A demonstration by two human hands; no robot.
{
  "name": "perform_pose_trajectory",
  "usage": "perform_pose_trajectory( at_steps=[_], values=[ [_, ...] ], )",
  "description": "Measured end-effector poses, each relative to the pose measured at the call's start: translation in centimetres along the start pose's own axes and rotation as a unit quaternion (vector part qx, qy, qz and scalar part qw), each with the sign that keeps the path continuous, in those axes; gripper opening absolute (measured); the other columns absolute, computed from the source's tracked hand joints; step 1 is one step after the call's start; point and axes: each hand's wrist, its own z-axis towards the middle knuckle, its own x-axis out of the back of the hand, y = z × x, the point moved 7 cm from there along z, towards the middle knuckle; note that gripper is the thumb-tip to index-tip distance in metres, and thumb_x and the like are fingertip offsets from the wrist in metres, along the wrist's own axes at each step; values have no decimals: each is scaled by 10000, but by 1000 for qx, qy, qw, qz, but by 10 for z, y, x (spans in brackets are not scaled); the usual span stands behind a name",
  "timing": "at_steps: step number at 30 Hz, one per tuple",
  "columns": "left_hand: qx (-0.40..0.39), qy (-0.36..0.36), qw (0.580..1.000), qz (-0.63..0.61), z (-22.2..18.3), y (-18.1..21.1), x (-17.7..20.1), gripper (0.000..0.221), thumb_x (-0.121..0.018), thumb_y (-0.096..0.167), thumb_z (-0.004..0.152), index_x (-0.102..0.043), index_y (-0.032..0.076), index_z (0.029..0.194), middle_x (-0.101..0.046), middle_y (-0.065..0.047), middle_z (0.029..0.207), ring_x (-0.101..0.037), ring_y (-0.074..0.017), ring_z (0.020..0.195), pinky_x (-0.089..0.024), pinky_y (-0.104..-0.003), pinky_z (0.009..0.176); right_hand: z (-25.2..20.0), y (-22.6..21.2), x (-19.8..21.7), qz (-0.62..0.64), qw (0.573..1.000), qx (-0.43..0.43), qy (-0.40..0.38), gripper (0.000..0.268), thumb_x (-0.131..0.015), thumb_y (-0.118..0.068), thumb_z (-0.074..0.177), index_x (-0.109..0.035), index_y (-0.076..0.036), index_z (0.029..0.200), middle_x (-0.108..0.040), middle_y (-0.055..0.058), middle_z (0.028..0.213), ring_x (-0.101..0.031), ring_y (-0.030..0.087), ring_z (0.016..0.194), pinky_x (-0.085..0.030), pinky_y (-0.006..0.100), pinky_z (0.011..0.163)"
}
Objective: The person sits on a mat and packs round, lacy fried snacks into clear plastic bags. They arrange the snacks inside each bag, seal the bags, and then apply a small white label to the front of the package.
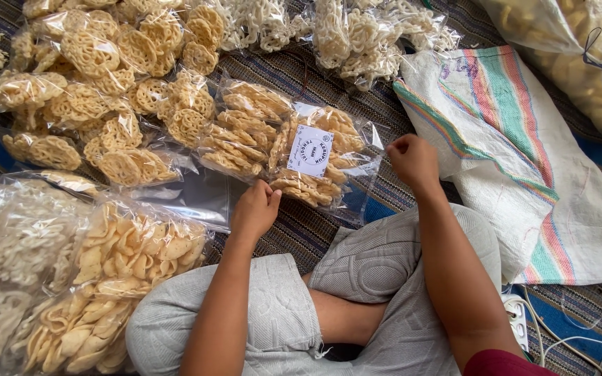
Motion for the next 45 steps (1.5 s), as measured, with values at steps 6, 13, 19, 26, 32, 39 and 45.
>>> perform_pose_trajectory(
  at_steps=[6,13,19,26,32,39,45],
  values=[
    [-314,161,918,182,-21,56,-62,191,-555,307,1000,-595,123,969,-593,-109,834,-681,-328,754,-569,-443,611,-21,-65,33,-42,986,151,54,602,-624,97,955,-407,20,1512,-382,375,1398,-368,669,1319,-451,798,1009],
    [-526,309,712,347,-65,102,-119,667,-622,111,839,-491,264,1474,-495,-174,1513,-439,-329,1429,-288,-651,1128,33,-20,-19,-46,983,153,90,317,-714,-127,944,-706,-153,1261,-490,214,1314,-521,510,1239,-557,593,895],
    [-544,332,686,351,-57,103,-139,382,-549,124,914,-562,188,1290,-530,-162,1488,-465,-320,1414,-291,-710,1108,37,-8,-23,-12,985,148,92,188,-653,-195,1026,-740,-111,1171,-537,179,1207,-565,463,1156,-573,537,857],
    [-570,352,681,296,-78,122,-114,148,-528,76,945,-627,134,851,-659,-123,1270,-599,-288,1257,-385,-694,1046,34,-18,-14,17,985,151,86,197,-604,-119,1019,-742,-49,1142,-582,235,1158,-591,504,1101,-550,596,854],
    [-507,257,743,354,-88,130,-66,148,-686,167,909,-671,198,766,-608,-77,1253,-501,-288,1262,-395,-592,1012,23,-27,-4,-27,984,160,73,165,-667,-185,994,-771,-103,1092,-700,141,1020,-692,397,994,-591,527,789],
    [-272,67,873,400,-104,89,-23,99,-706,89,871,-766,164,896,-554,-122,1380,-401,-337,1393,-369,-620,1073,-26,-54,-26,-98,974,202,-41,192,-677,-218,935,-782,-73,1006,-750,173,930,-724,420,895,-569,551,763],
    [-146,-93,954,244,-95,64,-3,141,-661,185,843,-791,240,850,-418,-8,1533,-246,-336,1535,-296,-682,1151,-80,-89,-29,-136,931,205,-269,287,-581,-181,929,-744,12,1064,-745,276,1101,-680,512,1061,-508,637,913]
  ],
)
